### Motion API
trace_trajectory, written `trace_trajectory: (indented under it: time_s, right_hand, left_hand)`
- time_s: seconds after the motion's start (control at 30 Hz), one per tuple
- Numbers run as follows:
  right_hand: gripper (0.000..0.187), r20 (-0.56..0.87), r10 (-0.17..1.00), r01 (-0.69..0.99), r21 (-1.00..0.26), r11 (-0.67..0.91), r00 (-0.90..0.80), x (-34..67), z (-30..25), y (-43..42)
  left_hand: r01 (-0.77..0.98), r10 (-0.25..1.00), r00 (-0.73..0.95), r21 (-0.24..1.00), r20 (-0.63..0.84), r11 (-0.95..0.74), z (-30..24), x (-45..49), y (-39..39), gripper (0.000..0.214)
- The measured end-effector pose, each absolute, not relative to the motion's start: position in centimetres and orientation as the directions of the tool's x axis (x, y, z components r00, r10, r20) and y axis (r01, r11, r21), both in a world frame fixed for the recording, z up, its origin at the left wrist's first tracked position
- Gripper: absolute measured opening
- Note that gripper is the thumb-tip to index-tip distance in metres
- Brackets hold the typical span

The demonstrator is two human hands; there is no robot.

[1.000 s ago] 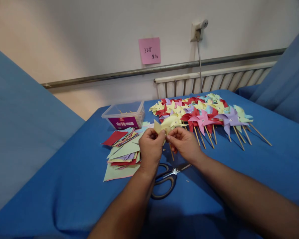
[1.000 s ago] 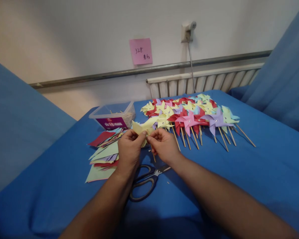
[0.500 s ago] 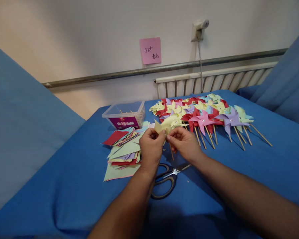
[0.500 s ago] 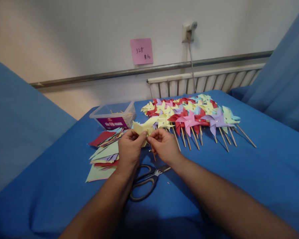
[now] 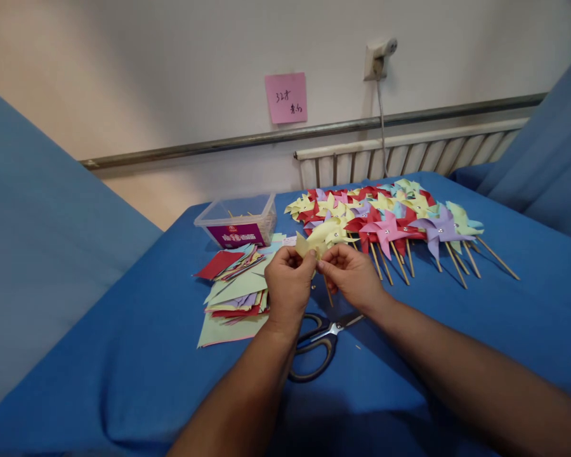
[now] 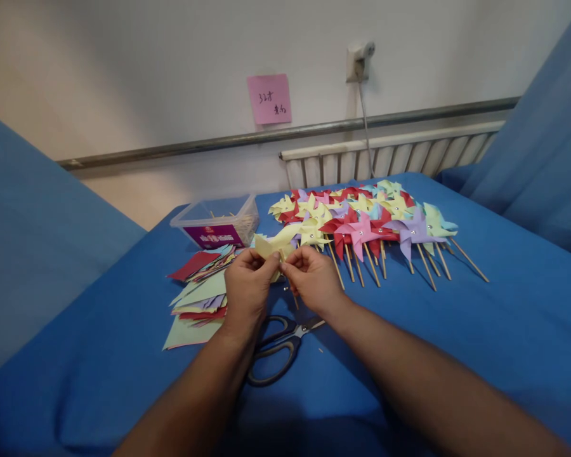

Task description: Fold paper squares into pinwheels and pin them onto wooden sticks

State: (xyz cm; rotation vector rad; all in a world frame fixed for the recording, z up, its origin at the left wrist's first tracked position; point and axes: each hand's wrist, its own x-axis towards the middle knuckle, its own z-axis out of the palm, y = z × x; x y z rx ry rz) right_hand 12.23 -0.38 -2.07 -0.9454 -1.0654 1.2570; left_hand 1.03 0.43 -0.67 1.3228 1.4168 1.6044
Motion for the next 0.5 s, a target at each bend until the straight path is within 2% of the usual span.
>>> trace_trajectory:
  time_s: [0.2,0.5]
  right_hand:
    - [0.037,0.096,0.995,-0.244,-0.965,0.095,0.009,12.27,-1.9,-0.35]
    - [0.034,0.113,0.994,-0.221,-0.969,0.111,0.004,12.34,-2.21,-0.26]
  left_hand:
    - [0.207,0.899,-0.318,0.947,0.302,-0.245,-0.04,1.18,0.04,0.018]
    - [0.17,0.905,-0.311,0.954,0.289,-0.246,0.16,1.28,-0.11,0.016]
